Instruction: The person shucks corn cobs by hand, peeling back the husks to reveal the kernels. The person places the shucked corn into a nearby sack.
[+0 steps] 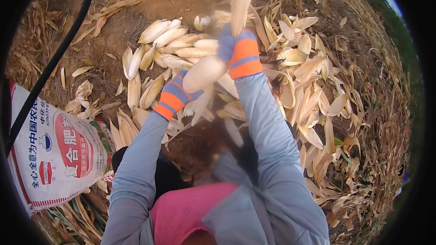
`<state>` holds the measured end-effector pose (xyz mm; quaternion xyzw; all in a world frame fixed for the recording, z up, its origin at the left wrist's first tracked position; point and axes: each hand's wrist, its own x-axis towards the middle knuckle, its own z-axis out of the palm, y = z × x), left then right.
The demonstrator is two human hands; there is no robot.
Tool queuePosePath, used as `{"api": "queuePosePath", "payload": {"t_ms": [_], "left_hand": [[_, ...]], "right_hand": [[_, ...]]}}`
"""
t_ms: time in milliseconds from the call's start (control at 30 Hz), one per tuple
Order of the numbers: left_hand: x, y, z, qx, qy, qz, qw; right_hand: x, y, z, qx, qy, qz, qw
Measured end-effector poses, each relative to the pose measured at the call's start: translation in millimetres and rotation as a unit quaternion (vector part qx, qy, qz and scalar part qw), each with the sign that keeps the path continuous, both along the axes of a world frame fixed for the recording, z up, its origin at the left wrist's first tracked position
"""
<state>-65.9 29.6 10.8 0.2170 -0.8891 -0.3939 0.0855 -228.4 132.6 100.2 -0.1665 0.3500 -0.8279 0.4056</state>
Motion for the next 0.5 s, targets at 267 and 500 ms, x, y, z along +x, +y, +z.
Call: {"api": "queuePosePath", "payload": {"t_ms": [267, 500], "left_hand": [[-17.9, 53.6, -43.2, 0.104, 0.086, -0.012, 0.991], [-90.3, 76.7, -46.4, 0.364, 0.373, -0.080, 0.850]], "right_hand": [[-29.8, 9.8, -16.7, -0.122, -0.026, -0.086, 0.988], [-30.0, 0.9, -25.8, -0.211, 0.037, 0.011, 0.977]]}}
